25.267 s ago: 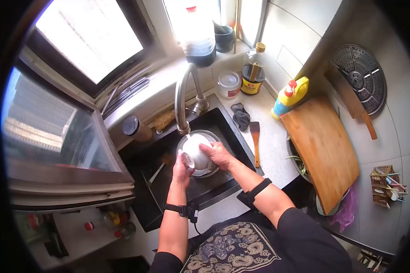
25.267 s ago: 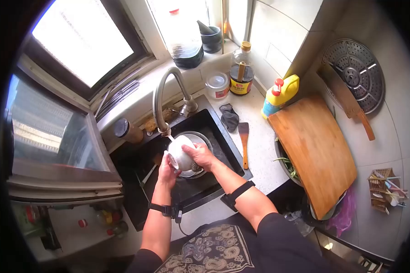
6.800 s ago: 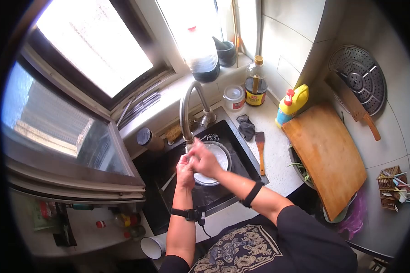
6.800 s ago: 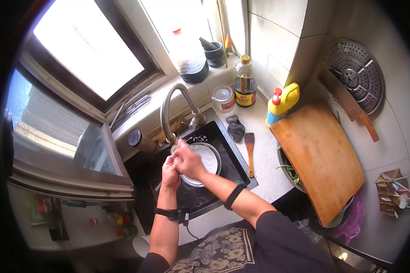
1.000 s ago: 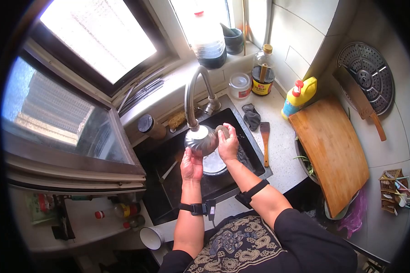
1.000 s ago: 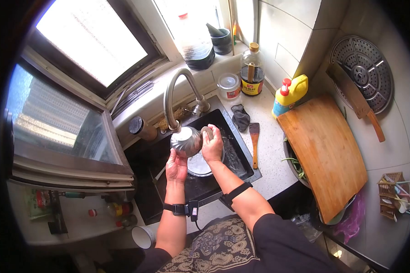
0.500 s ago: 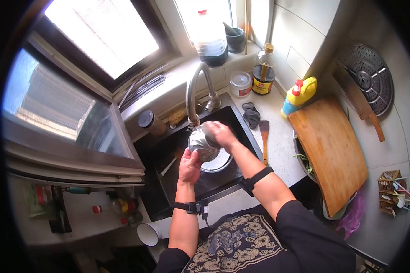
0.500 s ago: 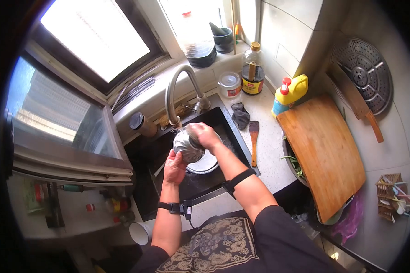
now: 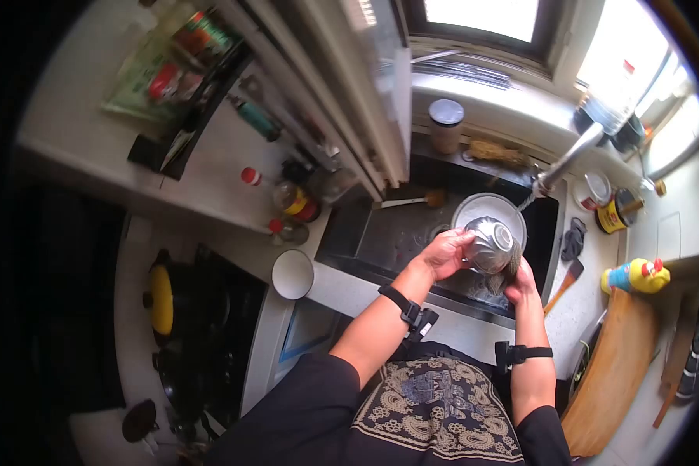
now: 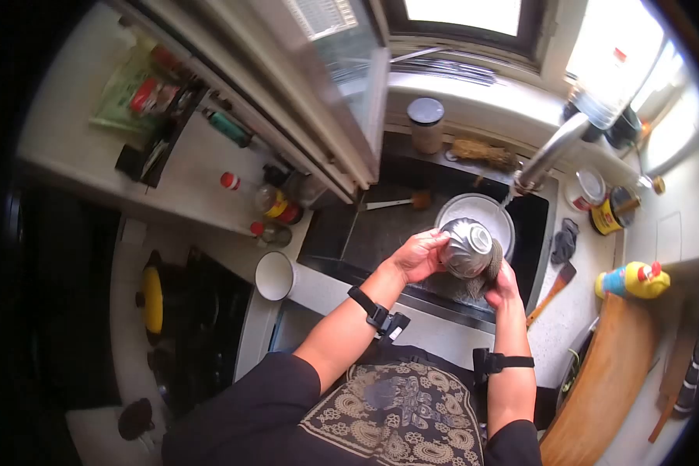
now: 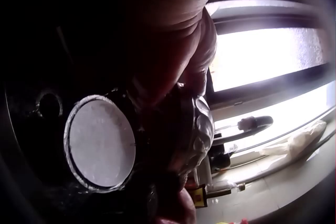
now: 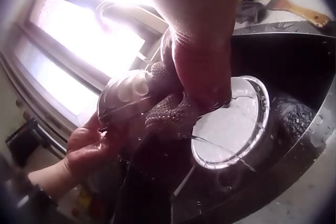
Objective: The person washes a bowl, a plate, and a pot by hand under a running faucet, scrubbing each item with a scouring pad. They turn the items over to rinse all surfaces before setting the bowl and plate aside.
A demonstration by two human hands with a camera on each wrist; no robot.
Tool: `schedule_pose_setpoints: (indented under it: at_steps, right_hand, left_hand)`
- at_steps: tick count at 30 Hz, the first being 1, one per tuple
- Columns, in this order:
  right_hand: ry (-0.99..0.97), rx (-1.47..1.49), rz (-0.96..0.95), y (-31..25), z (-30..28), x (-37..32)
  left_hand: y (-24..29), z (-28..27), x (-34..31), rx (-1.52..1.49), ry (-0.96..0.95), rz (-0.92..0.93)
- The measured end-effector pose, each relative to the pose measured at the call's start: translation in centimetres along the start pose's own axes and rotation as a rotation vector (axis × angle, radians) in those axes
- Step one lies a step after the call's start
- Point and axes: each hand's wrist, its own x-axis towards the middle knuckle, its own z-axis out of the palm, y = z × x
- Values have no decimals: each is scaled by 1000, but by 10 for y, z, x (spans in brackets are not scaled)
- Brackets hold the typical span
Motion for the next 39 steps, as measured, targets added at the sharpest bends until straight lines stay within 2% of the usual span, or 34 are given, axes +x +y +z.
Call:
schedule_pose_setpoints:
  at_steps: [1, 4, 6, 7, 9, 11, 12, 13, 14, 15, 17, 20, 21, 22, 23, 24, 25, 26, 29, 31, 32, 34, 35, 37, 39]
  right_hand:
    - [20, -38, 34, 6, -1, 3]
    - [67, -198, 76, 13, -9, 4]
    - [100, -244, 94, 9, -3, -5]
    - [119, -262, 101, 10, -4, -8]
    - [100, -240, 78, 11, -14, -9]
    - [145, -225, 56, 11, -20, -13]
    - [160, -211, 48, 9, -22, -16]
    - [167, -178, 40, 9, -27, -17]
    - [174, -145, 32, 10, -33, -17]
    - [180, -114, 25, 11, -38, -17]
    - [192, -89, 29, 10, -46, -18]
    - [269, -72, 33, 10, -51, -19]
    - [322, -66, 20, 8, -54, -21]
    - [339, -79, -36, 11, -62, -19]
    - [320, -82, -34, 9, -63, -25]
    - [362, -83, -36, 7, -62, -27]
    - [356, -74, -38, 8, -68, -27]
    - [356, -50, -35, 4, -63, -31]
    - [353, -7, -52, 4, -65, -33]
    - [352, 8, -84, 8, -68, -31]
    - [334, 30, -85, 11, -70, -29]
    - [333, 37, -83, 13, -70, -29]
    - [342, 37, -94, 15, -69, -29]
    - [306, 36, -99, 19, -68, -32]
    - [323, 35, -110, 21, -66, -38]
  left_hand:
    - [1, -3, -3, -6, -32, 51]
    - [23, -9, -35, 291, 31, 91]
    - [48, 17, -83, 448, 99, 289]
    - [60, 12, -109, 606, 119, 313]
    - [88, 15, -173, 1110, 381, 200]
    - [92, 4, -226, 1349, 580, 316]
    - [90, -4, -246, 1235, 648, 394]
    - [88, -12, -265, 1312, 751, 475]
    - [87, -14, -280, 1484, 925, 406]
    - [84, -26, -290, 1565, 1015, 381]
    - [64, -73, -302, 1678, 1162, 507]
    - [51, -96, -302, 1791, 1277, 261]
    - [49, -98, -297, 1749, 1348, 123]
    - [44, -108, -296, 1648, 1354, 220]
    - [40, -128, -299, 1640, 1308, 205]
    - [43, -117, -295, 1641, 1303, 111]
    - [44, -119, -295, 1626, 1280, 110]
    - [47, -106, -287, 1720, 1388, -7]
    - [61, -80, -252, 1823, 1346, 478]
    - [61, -61, -202, 1458, 1135, 474]
    - [56, -59, -169, 1342, 1036, 383]
    - [50, -40, -107, 1542, 777, 297]
    - [43, -43, -75, 1539, 705, 340]
    - [36, -43, -17, 1675, 651, 353]
    - [33, -38, 29, 1742, 668, 251]
